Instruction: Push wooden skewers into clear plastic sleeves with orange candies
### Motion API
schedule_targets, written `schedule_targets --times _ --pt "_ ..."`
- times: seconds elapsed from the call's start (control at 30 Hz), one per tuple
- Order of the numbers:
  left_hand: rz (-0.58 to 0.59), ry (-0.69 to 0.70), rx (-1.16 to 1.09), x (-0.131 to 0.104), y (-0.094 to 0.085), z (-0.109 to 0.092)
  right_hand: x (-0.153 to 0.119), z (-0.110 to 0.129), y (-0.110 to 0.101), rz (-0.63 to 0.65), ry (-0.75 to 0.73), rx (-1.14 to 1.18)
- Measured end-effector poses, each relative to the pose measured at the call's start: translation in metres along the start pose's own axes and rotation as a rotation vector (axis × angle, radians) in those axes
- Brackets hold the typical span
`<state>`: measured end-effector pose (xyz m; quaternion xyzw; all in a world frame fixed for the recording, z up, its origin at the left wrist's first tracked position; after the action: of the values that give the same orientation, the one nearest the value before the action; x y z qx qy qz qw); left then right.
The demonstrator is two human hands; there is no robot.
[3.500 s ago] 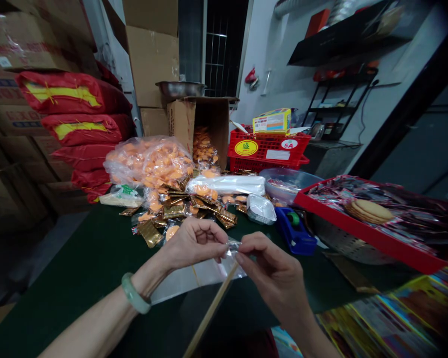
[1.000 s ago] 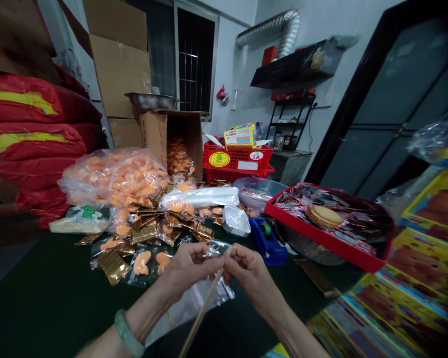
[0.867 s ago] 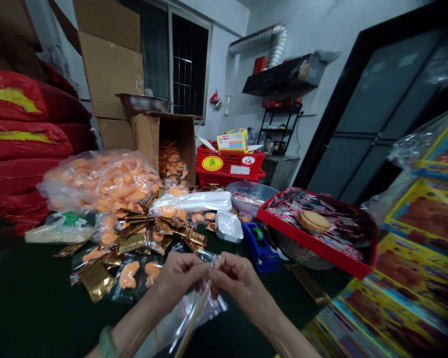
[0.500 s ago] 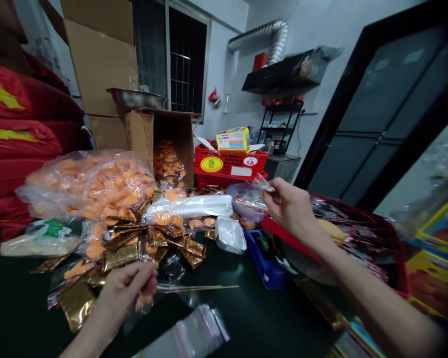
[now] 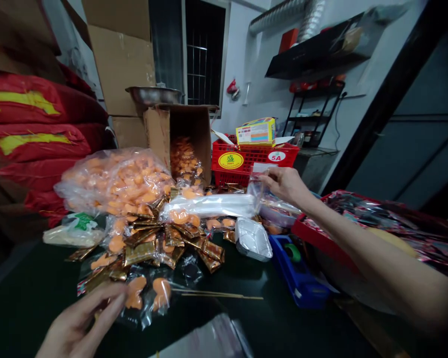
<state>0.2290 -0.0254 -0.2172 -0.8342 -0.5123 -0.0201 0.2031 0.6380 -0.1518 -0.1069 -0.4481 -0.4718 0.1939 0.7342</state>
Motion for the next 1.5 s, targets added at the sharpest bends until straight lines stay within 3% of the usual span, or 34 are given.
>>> schedule_targets --times 0.07,0.13,0.23,0.3,0.37,0.4,0.5,0.57,0.6,0.7,0.83,0.93,1.0,1.03,1.1,1.17,1.23,1.3,1.4,1.5 --pt "0.066 0.084 -0.062 0.013 0.028 -0.044 -0.018 0.044 -0.01 0.104 -0.127 0.225" --pt "0.125 0.132 -0.189 0.023 0.06 -0.079 -0.043 0.089 -0.016 0.3 -0.235 0.612" --pt "0.282 0.115 -0.419 0.028 0.102 -0.105 -0.078 0.135 -0.022 0.448 -0.255 0.907" --pt "0.377 0.103 -0.548 0.023 0.116 -0.108 -0.091 0.15 -0.022 0.494 -0.235 1.017" --pt "0.369 0.093 -0.608 0.016 0.116 -0.105 -0.097 0.151 -0.022 0.464 -0.144 1.115" --pt "0.325 0.088 -0.616 0.013 0.112 -0.103 -0.098 0.147 -0.023 0.389 -0.066 1.145" --pt "0.202 0.061 -0.596 0.006 0.099 -0.099 -0.108 0.131 -0.035 -0.035 0.149 1.031" --pt "0.162 0.069 -0.561 0.003 0.095 -0.099 -0.123 0.133 -0.046 -0.244 0.125 0.849" --pt "0.16 0.086 -0.54 0.001 0.094 -0.1 -0.131 0.139 -0.049 -0.279 0.069 0.777" --pt "0.196 0.166 -0.491 -0.005 0.094 -0.107 -0.15 0.16 -0.048 -0.219 -0.05 0.698" --pt "0.292 0.229 -0.475 -0.014 0.095 -0.112 -0.152 0.168 -0.035 0.022 0.072 0.856" --pt "0.4 0.238 -0.454 -0.017 0.099 -0.111 -0.149 0.166 -0.026 0.278 0.109 1.022" --pt "0.446 0.209 -0.439 -0.015 0.102 -0.107 -0.145 0.162 -0.027 0.317 0.047 1.021" --pt "0.44 0.179 -0.442 -0.013 0.103 -0.103 -0.142 0.158 -0.031 0.272 0.004 0.977" --pt "0.359 0.101 -0.464 -0.008 0.099 -0.093 -0.13 0.142 -0.04 0.058 -0.064 0.777" --pt "0.245 0.042 -0.458 -0.003 0.086 -0.08 -0.112 0.12 -0.047 -0.178 -0.09 0.426" --pt "0.185 0.038 -0.389 -0.001 0.069 -0.064 -0.087 0.094 -0.041 -0.256 -0.089 0.021" --pt "0.193 0.069 -0.27 -0.003 0.05 -0.047 -0.06 0.064 -0.024 -0.175 -0.054 -0.208" --pt "0.212 0.083 -0.088 -0.013 0.024 -0.019 -0.024 0.02 0.006 -0.042 -0.007 -0.239" --pt "0.217 0.073 0.044 -0.023 0.01 0.0 -0.001 -0.011 0.025 0.068 0.098 -0.267"
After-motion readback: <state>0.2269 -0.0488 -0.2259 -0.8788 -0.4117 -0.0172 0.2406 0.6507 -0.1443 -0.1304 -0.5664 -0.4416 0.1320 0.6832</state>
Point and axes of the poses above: each hand's wrist, its own x-axis towards the middle knuckle, its own y-axis out of the palm, z = x × y, the point moved 4 cm from there along x, towards the middle knuckle, and after that the axes turned 7 degrees about -x, right-handed, at the moved point
